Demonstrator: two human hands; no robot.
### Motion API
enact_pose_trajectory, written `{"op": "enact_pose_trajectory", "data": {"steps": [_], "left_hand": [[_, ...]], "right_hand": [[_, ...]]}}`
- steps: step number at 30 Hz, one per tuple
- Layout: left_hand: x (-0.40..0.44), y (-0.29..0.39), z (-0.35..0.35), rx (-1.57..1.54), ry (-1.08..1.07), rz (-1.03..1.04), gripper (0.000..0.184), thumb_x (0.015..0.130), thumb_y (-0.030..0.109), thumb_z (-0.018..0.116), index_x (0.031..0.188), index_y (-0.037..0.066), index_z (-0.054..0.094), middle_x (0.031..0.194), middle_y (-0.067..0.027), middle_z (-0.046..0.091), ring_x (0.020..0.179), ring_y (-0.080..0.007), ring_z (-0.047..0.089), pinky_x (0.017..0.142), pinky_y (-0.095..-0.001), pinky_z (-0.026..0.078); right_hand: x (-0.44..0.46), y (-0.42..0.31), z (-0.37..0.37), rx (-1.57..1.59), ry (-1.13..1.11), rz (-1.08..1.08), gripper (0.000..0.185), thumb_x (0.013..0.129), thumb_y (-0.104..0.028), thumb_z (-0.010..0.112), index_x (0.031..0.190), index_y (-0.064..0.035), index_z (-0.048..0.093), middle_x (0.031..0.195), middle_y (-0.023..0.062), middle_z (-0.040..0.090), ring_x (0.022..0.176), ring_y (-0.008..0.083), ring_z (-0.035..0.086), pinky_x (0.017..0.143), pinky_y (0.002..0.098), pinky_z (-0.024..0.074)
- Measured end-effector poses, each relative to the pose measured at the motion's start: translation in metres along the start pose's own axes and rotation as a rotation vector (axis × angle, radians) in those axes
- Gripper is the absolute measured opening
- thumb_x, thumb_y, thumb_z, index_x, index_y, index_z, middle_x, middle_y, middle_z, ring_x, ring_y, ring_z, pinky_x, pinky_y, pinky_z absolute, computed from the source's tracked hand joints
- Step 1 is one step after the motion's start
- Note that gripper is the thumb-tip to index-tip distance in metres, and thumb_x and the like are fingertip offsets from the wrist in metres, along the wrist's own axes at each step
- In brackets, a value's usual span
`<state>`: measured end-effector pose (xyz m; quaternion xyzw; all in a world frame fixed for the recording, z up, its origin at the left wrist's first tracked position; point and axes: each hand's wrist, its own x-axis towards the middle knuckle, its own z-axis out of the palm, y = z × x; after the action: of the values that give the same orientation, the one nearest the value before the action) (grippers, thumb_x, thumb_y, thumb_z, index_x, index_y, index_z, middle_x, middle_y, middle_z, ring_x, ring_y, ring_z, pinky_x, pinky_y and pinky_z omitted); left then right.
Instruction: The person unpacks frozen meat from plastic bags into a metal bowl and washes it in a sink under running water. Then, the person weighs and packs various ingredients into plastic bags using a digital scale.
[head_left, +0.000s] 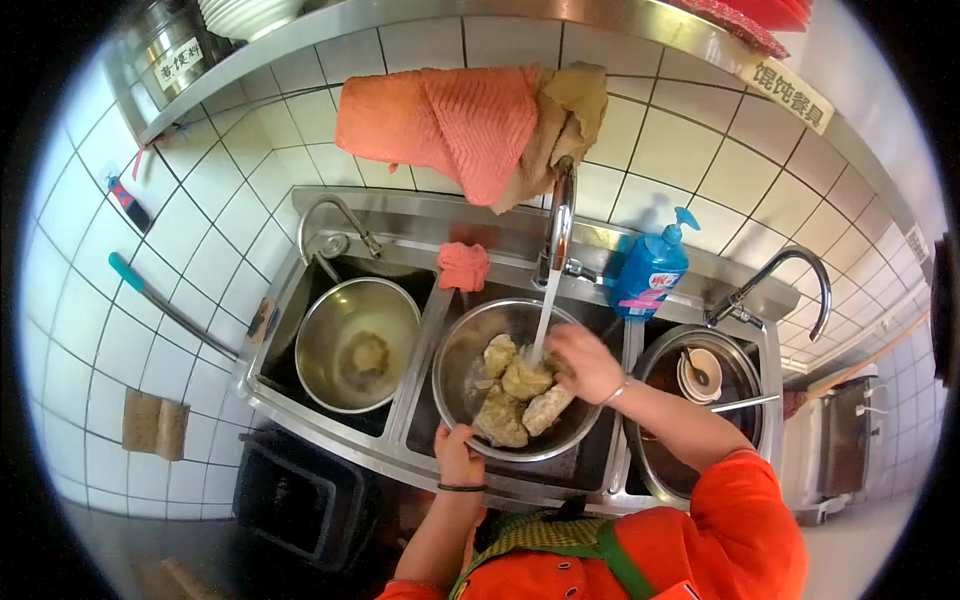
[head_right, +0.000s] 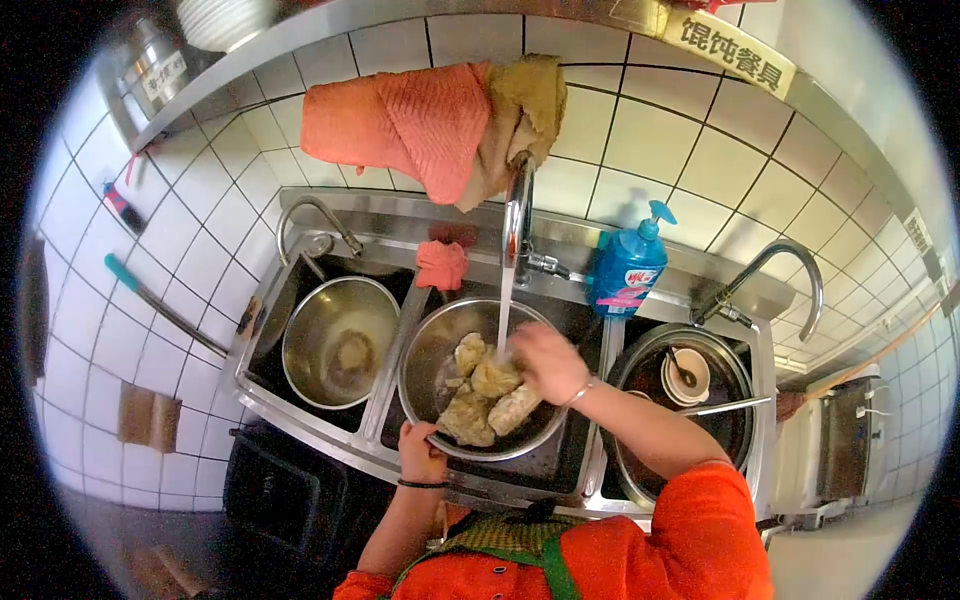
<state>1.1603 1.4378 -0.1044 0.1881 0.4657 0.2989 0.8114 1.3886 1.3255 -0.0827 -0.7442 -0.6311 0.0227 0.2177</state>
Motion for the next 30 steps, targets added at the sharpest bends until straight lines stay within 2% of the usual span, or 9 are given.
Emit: {"op": "enact_pose_trajectory", "data": {"steps": [2,5,7,14,20,21,24,25,30], "left_hand": [[-0.001,0.001,0.002,-0.027,0.007,0.010,0.024,0.072,-0.003,0.052,0.067,0.012,0.033,0.055,0.0015,0.034,0.038,-0.0095,0.029,0.034,-0.0229,0.025],[-0.004,0.001,0.008,0.015,-0.022,0.056,0.024,0.073,-0.003,0.051,0.067,0.011,0.032,0.057,0.0015,0.034,0.040,-0.0082,0.026,0.036,-0.0231,0.024],[-0.003,0.006,0.004,0.165,-0.068,0.088,0.015,0.074,-0.002,0.050,0.074,0.008,0.039,0.063,0.0006,0.041,0.044,-0.0079,0.033,0.036,-0.0225,0.026],[0.009,-0.012,-0.067,0.554,-0.331,-0.112,0.016,0.078,0.011,0.055,0.086,-0.003,0.051,0.072,-0.0090,0.055,0.075,-0.0245,0.061,0.054,-0.0359,0.050],[0.000,-0.033,-0.073,0.312,-0.010,-0.454,0.012,0.076,0.004,0.051,0.066,0.002,0.045,0.073,-0.0092,0.046,0.060,-0.0225,0.046,0.051,-0.0372,0.042],[-0.011,-0.029,-0.055,0.347,0.043,-0.459,0.029,0.078,0.001,0.049,0.065,0.010,0.024,0.062,0.0007,0.020,0.049,-0.0149,0.016,0.052,-0.0316,0.036],[-0.019,-0.036,-0.051,0.263,0.102,-0.472,0.031,0.078,0.000,0.048,0.065,0.013,0.022,0.063,0.0004,0.020,0.049,-0.0137,0.018,0.059,-0.0277,0.038],[-0.015,-0.041,-0.057,0.255,0.058,-0.469,0.033,0.077,-0.002,0.046,0.064,0.013,0.020,0.063,-0.0011,0.018,0.047,-0.0141,0.018,0.059,-0.0224,0.024],[-0.019,-0.049,-0.076,0.414,-0.081,-0.269,0.039,0.078,-0.004,0.044,0.063,0.017,0.014,0.060,0.0023,0.014,0.041,-0.0158,0.014,0.046,-0.0320,0.018]], "right_hand": [[-0.020,-0.001,-0.009,-0.053,0.137,0.387,0.070,0.069,-0.020,0.065,0.127,-0.0034,0.030,0.121,0.0205,0.039,0.113,0.0364,0.037,0.094,0.0398,0.0339],[-0.053,0.033,0.041,1.334,-0.113,1.284,0.047,0.064,-0.020,0.067,0.102,0.0025,0.051,0.077,0.0126,0.057,0.068,0.0234,0.056,0.057,0.0355,0.0459],[-0.063,0.030,0.051,1.189,-0.049,1.294,0.027,0.062,-0.013,0.064,0.080,0.0031,0.052,0.062,0.0050,0.049,0.052,0.0168,0.046,0.045,0.0315,0.0379],[-0.075,0.020,0.028,0.974,-0.240,1.132,0.036,0.062,-0.017,0.063,0.088,0.0035,0.049,0.072,0.0093,0.054,0.055,0.0180,0.051,0.047,0.0321,0.0433],[-0.061,0.031,0.004,1.025,-0.308,1.114,0.060,0.075,-0.046,0.059,0.103,0.0057,0.049,0.071,0.0086,0.056,0.058,0.0174,0.056,0.050,0.0289,0.0487],[-0.056,0.065,0.020,1.081,-0.322,0.999,0.066,0.079,-0.053,0.051,0.113,0.0025,0.046,0.074,0.0086,0.057,0.059,0.0152,0.056,0.050,0.0272,0.0475],[-0.008,0.131,0.050,0.930,0.238,0.781,0.066,0.081,-0.018,0.058,0.131,0.0011,0.019,0.079,0.0093,0.058,0.064,0.0146,0.056,0.056,0.0272,0.0457],[0.014,0.138,0.047,0.617,0.358,0.624,0.062,0.082,-0.013,0.054,0.131,0.0021,0.019,0.081,0.0093,0.059,0.065,0.0155,0.056,0.060,0.0275,0.0462],[0.078,0.171,0.025,0.729,0.448,0.689,0.031,0.086,-0.012,0.047,0.114,0.0029,0.045,0.067,0.0079,0.058,0.062,0.0126,0.057,0.061,0.0275,0.0466]]}}
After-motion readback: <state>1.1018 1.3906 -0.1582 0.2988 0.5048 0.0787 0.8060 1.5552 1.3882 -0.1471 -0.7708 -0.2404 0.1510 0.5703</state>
